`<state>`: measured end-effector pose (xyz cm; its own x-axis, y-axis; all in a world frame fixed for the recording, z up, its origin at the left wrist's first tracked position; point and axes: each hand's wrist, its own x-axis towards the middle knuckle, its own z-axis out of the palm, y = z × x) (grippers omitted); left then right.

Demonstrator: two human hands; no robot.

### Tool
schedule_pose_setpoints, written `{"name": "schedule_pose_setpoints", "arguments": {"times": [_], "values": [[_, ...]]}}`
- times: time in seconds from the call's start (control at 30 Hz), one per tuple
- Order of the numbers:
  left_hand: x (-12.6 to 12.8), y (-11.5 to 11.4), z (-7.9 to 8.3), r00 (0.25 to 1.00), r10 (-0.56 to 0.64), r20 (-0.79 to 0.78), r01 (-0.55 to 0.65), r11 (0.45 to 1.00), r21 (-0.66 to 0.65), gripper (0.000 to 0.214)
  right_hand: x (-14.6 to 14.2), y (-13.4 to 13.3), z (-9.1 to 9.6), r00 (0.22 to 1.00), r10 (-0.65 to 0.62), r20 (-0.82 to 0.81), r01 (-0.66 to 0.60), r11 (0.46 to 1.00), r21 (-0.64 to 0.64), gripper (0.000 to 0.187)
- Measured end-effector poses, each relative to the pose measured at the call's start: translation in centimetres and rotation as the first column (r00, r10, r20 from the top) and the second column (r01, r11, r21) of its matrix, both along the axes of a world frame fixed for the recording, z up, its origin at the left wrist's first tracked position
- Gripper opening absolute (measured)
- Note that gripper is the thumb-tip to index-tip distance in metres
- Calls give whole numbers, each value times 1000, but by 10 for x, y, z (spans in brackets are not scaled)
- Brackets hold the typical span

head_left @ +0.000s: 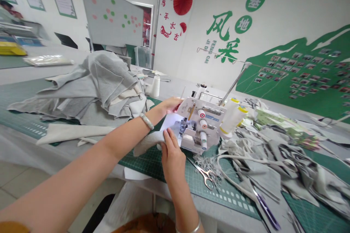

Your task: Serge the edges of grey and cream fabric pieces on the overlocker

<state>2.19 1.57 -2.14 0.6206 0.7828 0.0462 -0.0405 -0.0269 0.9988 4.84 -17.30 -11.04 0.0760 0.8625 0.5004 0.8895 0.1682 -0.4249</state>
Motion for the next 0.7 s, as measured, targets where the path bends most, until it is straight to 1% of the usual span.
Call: {"name": "schedule_pose_setpoints", "arguments": {"times": [0.07, 0.13, 0.17, 0.2, 0.23, 0.27, 0.3, 0.33, 0.37, 0.43, 0.5, 0.53, 0.57, 0.6, 0.63, 0.67, 0.7], "values": [[-20, -15, -6, 995, 39, -88, -34, 998, 59, 28, 1, 0, 0, 1000, 17, -19, -17, 1000, 7, 43], [-43, -36, -15, 982, 79, -172, -55, 989, 138, 23, 1, -1, 0, 998, 33, -47, -33, 999, 12, 42], [-54, -48, -19, 969, 102, -223, -55, 977, 206, 20, 1, 0, 0, 997, 40, -65, -39, 999, 16, 42], [-64, -60, -23, 936, 153, -316, -12, 914, 406, 18, 0, 0, 0, 995, 48, -87, -47, 999, 20, 42], [-72, -72, -27, 906, 215, -364, 35, 821, 570, 19, -1, 1, 1, 992, 63, -113, -61, 998, 23, 42], [-78, -83, -29, 878, 270, -394, 76, 735, 674, 22, -2, 1, 1, 986, 85, -143, -82, 996, 25, 43], [-82, -93, -31, 853, 318, -413, 114, 659, 743, 25, -3, 1, 1, 978, 115, -175, -111, 993, 32, 43], [-85, -101, -33, 836, 351, -421, 132, 617, 776, 27, -4, 1, 2, 967, 150, -204, -144, 989, 45, 44], [-86, -107, -35, 822, 376, -428, 135, 602, 787, 30, -4, 0, 2, 955, 185, -230, -175, 982, 63, 44], [-86, -117, -39, 793, 424, -437, 109, 608, 786, 35, -1, -6, 1, 933, 247, -261, -224, 968, 114, 44], [-84, -123, -44, 754, 492, -435, 60, 607, 792, 38, 8, -17, -2, 921, 277, -274, -237, 957, 169, 42], [-83, -125, -47, 730, 529, -433, 41, 599, 800, 39, 15, -24, -6, 920, 270, -283, -223, 956, 189, 41], [-82, -128, -49, 708, 559, -432, 30, 587, 809, 39, 25, -32, -9, 924, 236, -302, -174, 960, 219, 38], [-81, -130, -51, 690, 582, -431, 25, 575, 818, 40, 37, -40, -14, 928, 164, -335, -84, 967, 241, 33], [-80, -131, -52, 679, 596, -429, 23, 567, 824, 41, 51, -49, -20, 928, 57, -368, 37, 969, 244, 28], [-79, -132, -52, 676, 600, -428, 23, 564, 826, 41, 67, -59, -25, 917, -67, -394, 163, 963, 216, 24], [-79, -132, -52, 680, 596, -428, 24, 565, 825, 40, 83, -68, -31, 903, -190, -386, 259, 956, 135, 24]]}}
